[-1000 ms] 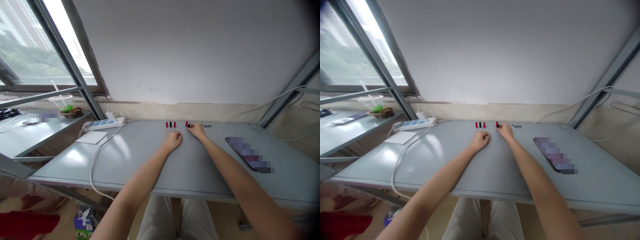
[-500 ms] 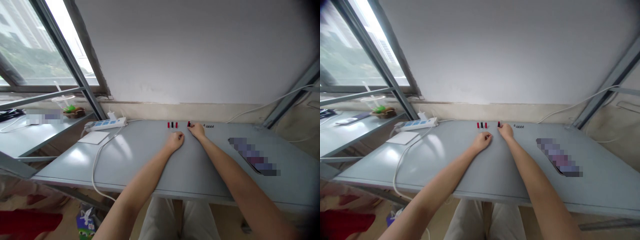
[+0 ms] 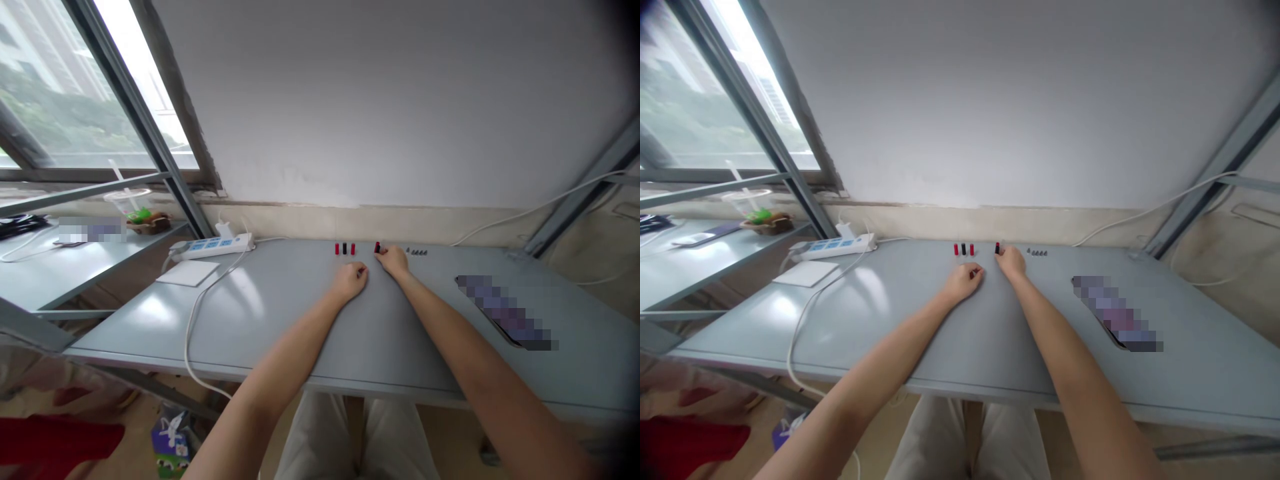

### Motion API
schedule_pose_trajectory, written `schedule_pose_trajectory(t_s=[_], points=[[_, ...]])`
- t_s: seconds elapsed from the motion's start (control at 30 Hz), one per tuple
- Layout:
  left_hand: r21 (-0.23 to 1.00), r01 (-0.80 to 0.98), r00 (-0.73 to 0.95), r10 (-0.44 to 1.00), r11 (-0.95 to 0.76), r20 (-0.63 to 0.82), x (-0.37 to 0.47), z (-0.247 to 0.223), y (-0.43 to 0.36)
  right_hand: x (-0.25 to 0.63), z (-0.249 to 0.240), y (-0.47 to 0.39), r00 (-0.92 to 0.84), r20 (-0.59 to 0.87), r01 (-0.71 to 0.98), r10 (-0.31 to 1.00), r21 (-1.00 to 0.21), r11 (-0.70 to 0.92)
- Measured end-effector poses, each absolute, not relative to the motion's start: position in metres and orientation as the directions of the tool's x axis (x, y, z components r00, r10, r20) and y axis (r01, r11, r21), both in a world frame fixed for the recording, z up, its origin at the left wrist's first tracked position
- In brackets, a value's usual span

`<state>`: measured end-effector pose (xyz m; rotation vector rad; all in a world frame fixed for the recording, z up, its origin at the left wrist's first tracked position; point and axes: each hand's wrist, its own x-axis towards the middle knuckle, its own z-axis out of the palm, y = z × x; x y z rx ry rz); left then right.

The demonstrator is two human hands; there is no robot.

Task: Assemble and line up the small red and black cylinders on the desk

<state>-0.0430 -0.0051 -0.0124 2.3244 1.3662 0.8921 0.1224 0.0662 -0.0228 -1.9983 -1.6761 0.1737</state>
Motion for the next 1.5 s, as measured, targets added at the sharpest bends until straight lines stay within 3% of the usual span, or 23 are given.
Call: schedule_pose_trajectory(t_s=[0.33,0.83,1.13,1.37,1.5], points=[[0.566,0.667,0.354,0.874,-0.486,0.333,-0.042,-0.013,-0.004,0.128,-0.023,0.064,0.149,0.232,0.935,0.961,-0.349,-0.060],[0.537,0.674,0.366,0.861,-0.507,0.354,-0.043,-0.012,-0.005,0.127,-0.021,0.066,0.245,0.185,0.894,0.952,-0.423,-0.148],[0.500,0.785,0.203,0.915,-0.365,0.350,-0.039,-0.013,0.006,0.132,-0.003,0.039,0.143,0.126,0.964,0.982,-0.242,-0.110],[0.477,0.844,0.147,0.961,-0.247,0.236,-0.031,-0.003,0.027,0.120,-0.013,0.011,0.101,0.227,0.947,0.969,-0.320,-0.024],[0.486,0.832,0.106,0.935,-0.270,0.338,-0.032,-0.004,0.037,0.120,-0.018,0.009,0.090,0.252,0.934,0.964,-0.357,0.006]])
